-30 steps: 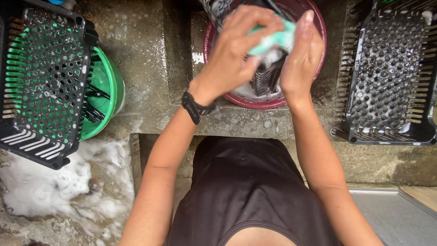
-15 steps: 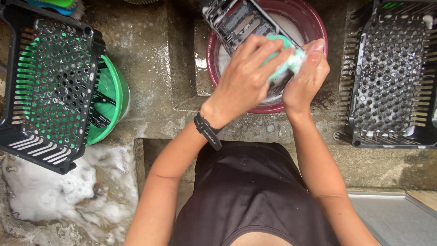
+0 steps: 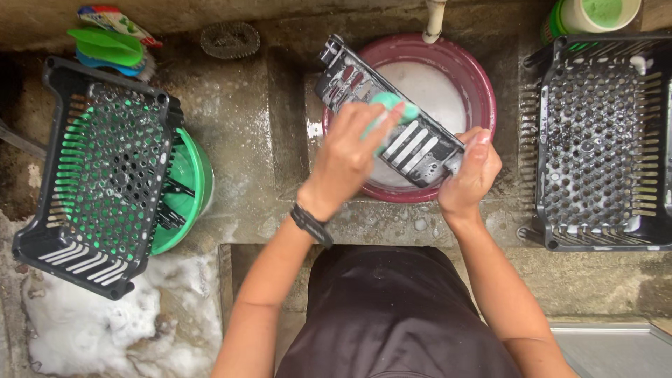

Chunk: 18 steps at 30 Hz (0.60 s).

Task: The person scrubs multiple black plastic grid trays and structures with a sponge and soapy water over a basin, rinsing them individually.

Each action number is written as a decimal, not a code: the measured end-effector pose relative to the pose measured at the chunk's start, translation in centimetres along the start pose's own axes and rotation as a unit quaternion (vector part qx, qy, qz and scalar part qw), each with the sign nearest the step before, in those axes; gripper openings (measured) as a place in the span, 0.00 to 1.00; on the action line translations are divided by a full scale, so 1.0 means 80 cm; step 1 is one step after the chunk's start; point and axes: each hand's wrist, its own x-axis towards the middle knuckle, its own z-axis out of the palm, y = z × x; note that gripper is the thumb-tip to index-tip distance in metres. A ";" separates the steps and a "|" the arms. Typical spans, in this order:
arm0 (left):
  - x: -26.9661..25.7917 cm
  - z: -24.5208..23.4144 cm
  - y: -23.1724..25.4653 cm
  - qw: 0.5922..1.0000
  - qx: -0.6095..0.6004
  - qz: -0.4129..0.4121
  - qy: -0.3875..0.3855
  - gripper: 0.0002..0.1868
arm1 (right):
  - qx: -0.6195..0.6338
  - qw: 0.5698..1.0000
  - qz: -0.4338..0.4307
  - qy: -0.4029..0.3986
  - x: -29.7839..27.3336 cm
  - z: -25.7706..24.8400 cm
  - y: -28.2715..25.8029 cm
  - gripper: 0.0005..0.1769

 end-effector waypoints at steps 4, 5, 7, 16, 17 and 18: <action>0.028 -0.022 -0.073 0.989 0.129 -0.011 0.066 0.18 | 0.020 1.000 -0.017 -0.016 -0.006 -0.003 0.000 0.30; 0.030 -0.023 -0.078 0.987 0.138 -0.035 0.076 0.22 | 0.022 0.999 -0.015 -0.018 -0.006 0.000 0.002 0.30; 0.020 -0.018 -0.068 0.984 0.144 -0.066 0.082 0.27 | -0.006 1.000 -0.023 0.017 -0.005 0.002 0.005 0.30; 0.001 0.019 0.074 0.994 -0.093 -0.044 -0.046 0.34 | 0.043 0.999 -0.018 0.028 0.010 0.006 0.017 0.29; 0.005 0.020 0.072 0.993 -0.095 -0.043 -0.047 0.34 | 0.041 0.999 -0.017 0.029 0.011 0.003 0.017 0.29; 0.009 0.021 0.065 0.998 -0.053 -0.039 -0.020 0.33 | 0.051 0.998 -0.005 0.029 0.012 0.001 0.017 0.29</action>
